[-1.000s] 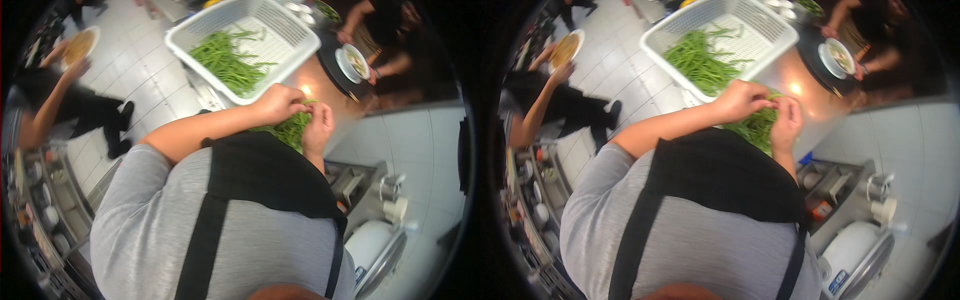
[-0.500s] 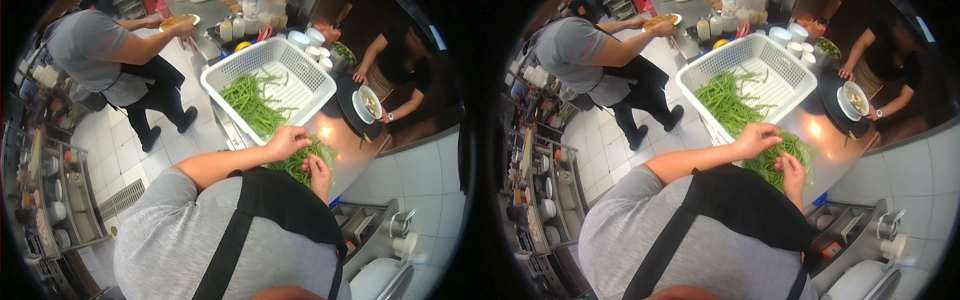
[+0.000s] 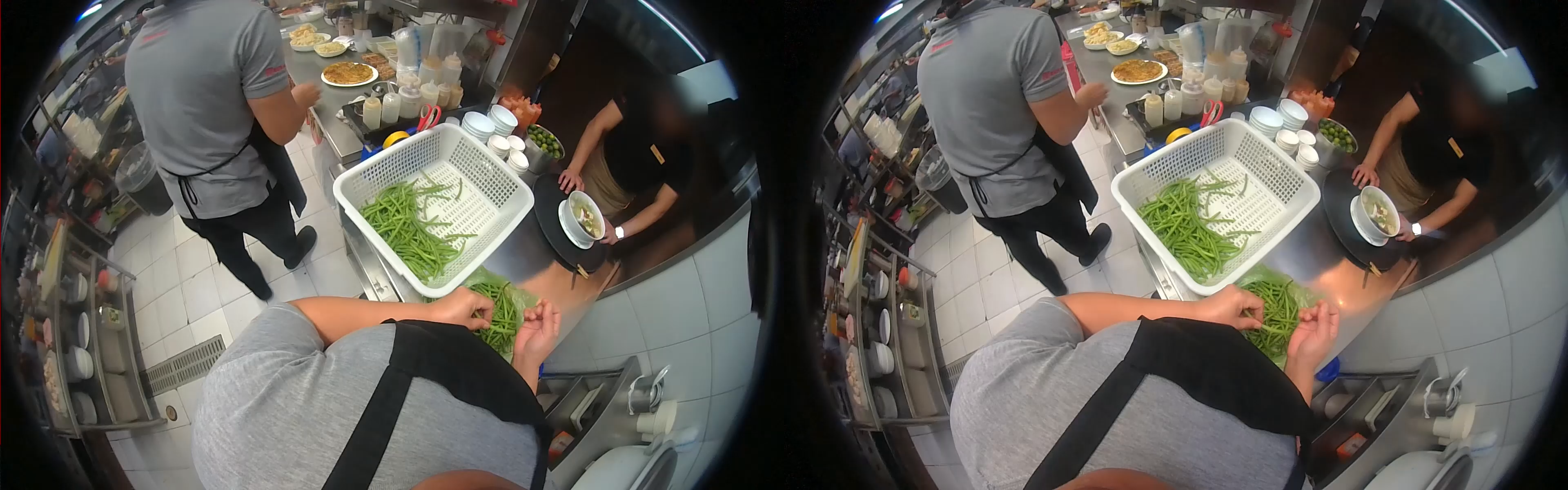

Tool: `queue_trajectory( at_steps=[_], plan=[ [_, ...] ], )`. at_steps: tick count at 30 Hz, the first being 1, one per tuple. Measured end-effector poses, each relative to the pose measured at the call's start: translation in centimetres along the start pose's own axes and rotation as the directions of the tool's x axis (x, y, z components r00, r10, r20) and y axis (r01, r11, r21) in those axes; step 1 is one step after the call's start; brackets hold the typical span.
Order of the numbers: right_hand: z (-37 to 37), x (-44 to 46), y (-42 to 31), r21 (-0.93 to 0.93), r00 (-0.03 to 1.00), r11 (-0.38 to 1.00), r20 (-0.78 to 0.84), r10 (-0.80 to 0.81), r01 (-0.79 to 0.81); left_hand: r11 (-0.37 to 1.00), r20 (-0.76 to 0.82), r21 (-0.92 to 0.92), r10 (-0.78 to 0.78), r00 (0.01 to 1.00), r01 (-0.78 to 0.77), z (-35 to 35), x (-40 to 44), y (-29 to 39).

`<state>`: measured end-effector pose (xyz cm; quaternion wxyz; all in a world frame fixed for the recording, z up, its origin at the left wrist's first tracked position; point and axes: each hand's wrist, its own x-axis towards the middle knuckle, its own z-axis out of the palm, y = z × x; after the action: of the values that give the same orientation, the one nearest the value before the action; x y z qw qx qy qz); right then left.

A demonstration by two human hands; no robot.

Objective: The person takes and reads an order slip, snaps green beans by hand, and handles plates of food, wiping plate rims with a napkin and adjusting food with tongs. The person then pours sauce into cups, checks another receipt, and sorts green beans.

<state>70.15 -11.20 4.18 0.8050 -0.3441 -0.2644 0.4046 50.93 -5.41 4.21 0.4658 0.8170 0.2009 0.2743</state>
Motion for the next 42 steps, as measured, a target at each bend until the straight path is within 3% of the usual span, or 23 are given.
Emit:
queue_trajectory(
  at_steps=[1,4,7,9,11,12,15,16,19,22,23,25,28,30,32,34,37,40,42],
  plan=[
    [0.4,0.4,-0.3,0.044,0.999,0.998,-0.008,-0.043,0.043,1.0,-0.072,0.019,0.016,0.997,-0.014,-0.5,0.0,0.2],
    [-0.6,0.1,0.1,-0.431,0.985,0.886,0.041,-0.17,0.171,0.986,-0.275,0.145,0.12,0.954,-0.082,-2.5,0.1,0.9],
    [-2.2,-1.7,1.5,-0.665,0.959,0.694,0.142,-0.244,0.275,0.886,-0.449,0.451,0.328,0.831,-0.105,-6.4,0.0,0.0],
    [-3.1,-2.5,2.1,-0.806,0.967,0.534,0.203,-0.154,0.254,0.87,-0.468,0.481,0.148,0.871,0.11,-9.2,-0.8,-1.0],
    [-4.3,-2.8,2.8,-0.939,0.978,0.278,0.209,-0.001,0.201,0.757,-0.451,0.628,0.163,0.877,0.182,-10.8,-2.0,-2.9],
    [-3.7,-3.5,2.5,-0.98,0.983,0.165,0.13,0.126,0.109,0.685,-0.441,0.696,0.172,0.881,0.215,-11.6,-2.7,-3.1],
    [-2.7,-4.8,2.7,-0.988,0.984,0.15,0.067,0.165,0.042,0.726,-0.449,0.642,0.096,0.888,0.246,-13.4,-5.1,-2.9],
    [-2.1,-4.9,2.7,-0.982,0.988,0.182,0.076,0.134,0.051,0.714,-0.457,0.664,0.151,0.877,0.223,-14.1,-6.0,-3.0],
    [0.6,-5.1,1.4,-0.965,0.97,0.109,0.243,0.018,0.24,0.754,-0.521,0.627,0.217,0.825,0.198,-15.5,-10.1,-3.2],
    [5.6,-4.1,2.5,-0.894,0.93,0.259,0.341,-0.138,0.366,0.794,-0.622,0.553,0.193,0.759,0.252,-18.7,-14.6,-4.6],
    [7.9,-3.8,2.8,-0.877,0.914,0.256,0.386,-0.124,0.406,0.809,-0.656,0.519,0.17,0.736,0.276,-20.2,-16.3,-5.8],
    [13.6,-4.1,3.8,-0.855,0.89,0.252,0.448,-0.083,0.454,0.847,-0.71,0.403,0.049,0.702,0.347,-22.6,-20.8,-7.4],
    [22.9,-5.8,8.6,-0.732,0.867,0.511,0.494,-0.058,0.451,0.851,-0.7,0.289,-0.125,0.703,0.439,-26.6,-28.3,-9.6],
    [29.2,-7.3,12.7,-0.682,0.827,0.556,0.562,-0.016,0.475,0.837,-0.658,0.186,-0.282,0.698,0.514,-29.5,-33.8,-10.2],
    [36.2,-9.8,16.1,-0.651,0.755,0.544,0.654,0.049,0.529,0.83,-0.65,0.143,-0.332,0.684,0.539,-32.6,-39.3,-11.0],
    [42.5,-11.5,19.6,-0.587,0.631,0.584,0.759,0.157,0.561,0.8,-0.641,0.118,-0.391,0.661,0.588,-36.1,-44.5,-13.0],
    [48.2,-12.6,26.4,-0.524,0.404,0.53,0.852,0.333,0.667,0.744,-0.587,0.099,-0.492,0.643,0.66,-42.0,-50.3,-14.0],
    [52.2,-13.7,32.1,-0.512,0.28,0.542,0.845,0.455,0.666,0.717,-0.567,0.208,-0.466,0.679,0.665,-47.5,-54.4,-15.0],
    [55.4,-13.7,34.4,-0.53,0.281,0.576,0.838,0.468,0.623,0.724,-0.585,0.229,-0.432,0.687,0.65,-51.2,-55.2,-14.4]
  ],
)
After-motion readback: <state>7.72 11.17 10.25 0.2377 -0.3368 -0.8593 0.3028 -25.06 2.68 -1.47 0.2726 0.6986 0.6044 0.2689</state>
